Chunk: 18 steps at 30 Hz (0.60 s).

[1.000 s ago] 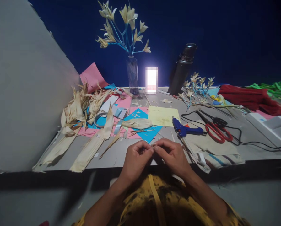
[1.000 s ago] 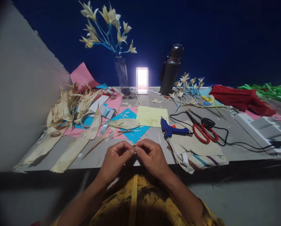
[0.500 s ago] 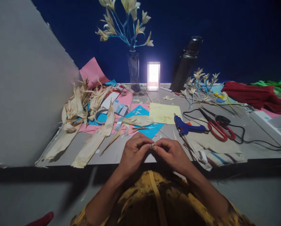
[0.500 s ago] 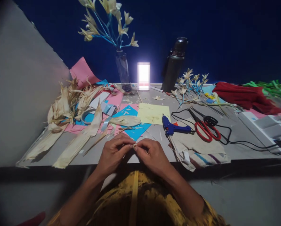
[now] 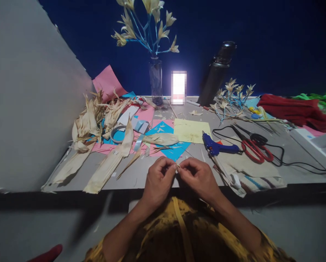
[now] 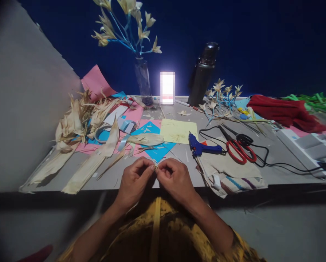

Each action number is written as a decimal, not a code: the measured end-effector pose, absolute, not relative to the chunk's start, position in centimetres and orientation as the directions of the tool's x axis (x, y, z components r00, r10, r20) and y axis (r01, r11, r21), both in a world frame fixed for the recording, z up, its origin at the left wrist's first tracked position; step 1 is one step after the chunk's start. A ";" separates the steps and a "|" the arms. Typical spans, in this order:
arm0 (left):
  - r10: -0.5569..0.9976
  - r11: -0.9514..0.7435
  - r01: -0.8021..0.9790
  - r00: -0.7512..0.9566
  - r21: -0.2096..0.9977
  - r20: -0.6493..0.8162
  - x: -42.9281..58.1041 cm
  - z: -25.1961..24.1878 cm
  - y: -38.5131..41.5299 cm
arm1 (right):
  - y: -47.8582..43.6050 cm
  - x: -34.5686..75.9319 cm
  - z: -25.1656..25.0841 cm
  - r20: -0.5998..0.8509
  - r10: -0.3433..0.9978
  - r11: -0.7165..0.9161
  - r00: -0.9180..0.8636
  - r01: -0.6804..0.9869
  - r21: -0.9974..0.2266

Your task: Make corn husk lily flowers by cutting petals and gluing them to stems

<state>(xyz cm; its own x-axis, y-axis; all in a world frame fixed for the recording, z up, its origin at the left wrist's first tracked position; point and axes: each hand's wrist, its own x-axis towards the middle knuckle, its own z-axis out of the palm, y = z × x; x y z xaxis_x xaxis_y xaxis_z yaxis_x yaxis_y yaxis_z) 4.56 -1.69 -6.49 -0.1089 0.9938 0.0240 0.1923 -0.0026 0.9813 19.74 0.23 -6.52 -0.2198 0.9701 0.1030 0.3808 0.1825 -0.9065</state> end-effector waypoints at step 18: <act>0.895 -0.339 0.645 -0.002 0.685 0.445 4.7 -7.1 -2.2 | 0.4 19.4 -7.4 0.229 0.947 0.288 -0.225 0.278 -0.916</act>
<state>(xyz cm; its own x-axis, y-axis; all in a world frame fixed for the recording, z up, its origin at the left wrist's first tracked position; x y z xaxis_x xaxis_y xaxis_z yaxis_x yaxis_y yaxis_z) 4.74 -2.16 -7.05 -0.0019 0.8954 0.4452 0.6453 -0.3390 0.6846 19.43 0.39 -7.37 -0.2255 0.9469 0.2292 0.2778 0.2880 -0.9165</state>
